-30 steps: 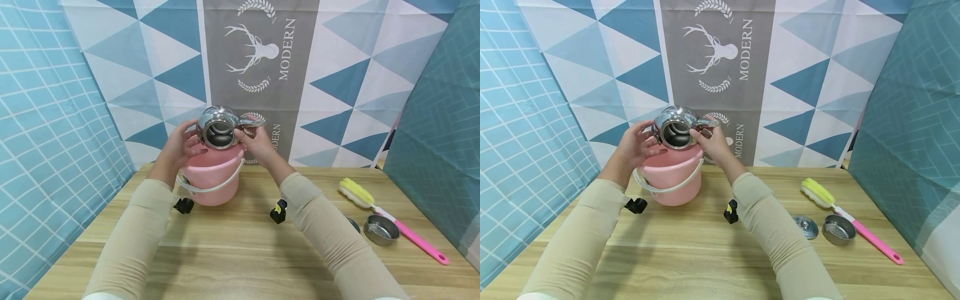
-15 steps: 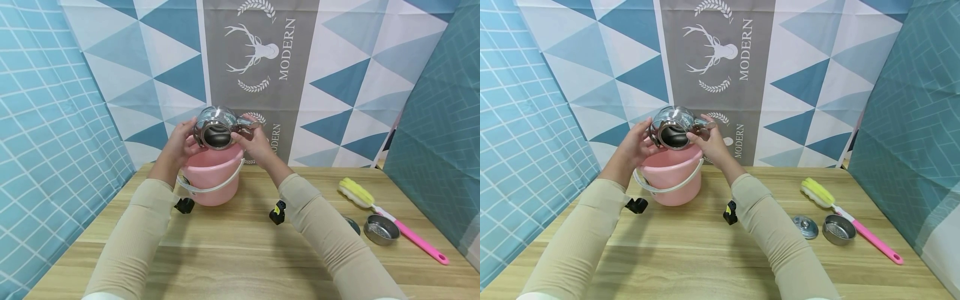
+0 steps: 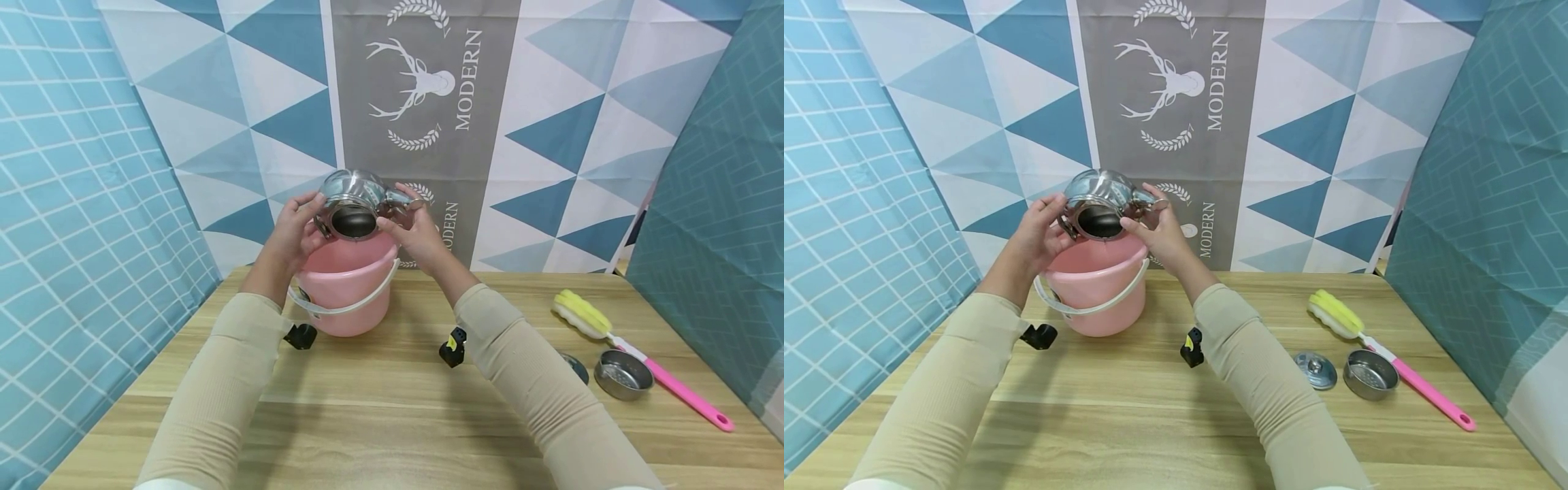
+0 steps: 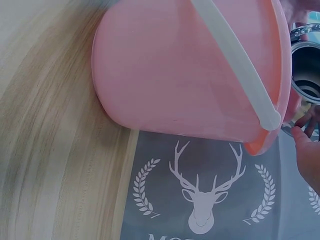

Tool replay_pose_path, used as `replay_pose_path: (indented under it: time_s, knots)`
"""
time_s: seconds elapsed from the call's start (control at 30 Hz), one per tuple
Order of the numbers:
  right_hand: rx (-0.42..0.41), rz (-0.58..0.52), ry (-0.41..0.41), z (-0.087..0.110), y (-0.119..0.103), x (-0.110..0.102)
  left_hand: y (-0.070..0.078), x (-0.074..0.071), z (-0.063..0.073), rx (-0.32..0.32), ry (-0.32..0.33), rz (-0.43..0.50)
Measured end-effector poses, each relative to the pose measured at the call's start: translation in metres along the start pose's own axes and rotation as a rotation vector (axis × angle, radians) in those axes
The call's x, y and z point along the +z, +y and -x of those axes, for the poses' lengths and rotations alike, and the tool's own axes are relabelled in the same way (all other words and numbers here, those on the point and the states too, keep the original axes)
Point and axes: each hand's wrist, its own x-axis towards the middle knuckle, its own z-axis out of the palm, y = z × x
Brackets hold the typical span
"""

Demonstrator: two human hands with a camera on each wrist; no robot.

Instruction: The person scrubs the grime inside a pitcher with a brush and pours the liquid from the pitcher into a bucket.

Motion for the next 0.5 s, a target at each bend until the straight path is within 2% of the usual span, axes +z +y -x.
replay_pose_path:
  time_s: [0.23, 0.5]
  knots:
    - [-0.037, -0.036, -0.027, -0.0007, -0.0004, 0.0000, -0.0020, -0.0031, 0.0002, 0.046, -0.033, 0.050]
    - [-0.054, -0.040, -0.048, -0.0010, -0.0018, 0.0009, -0.0030, -0.0047, 0.0012, 0.093, -0.053, 0.032]
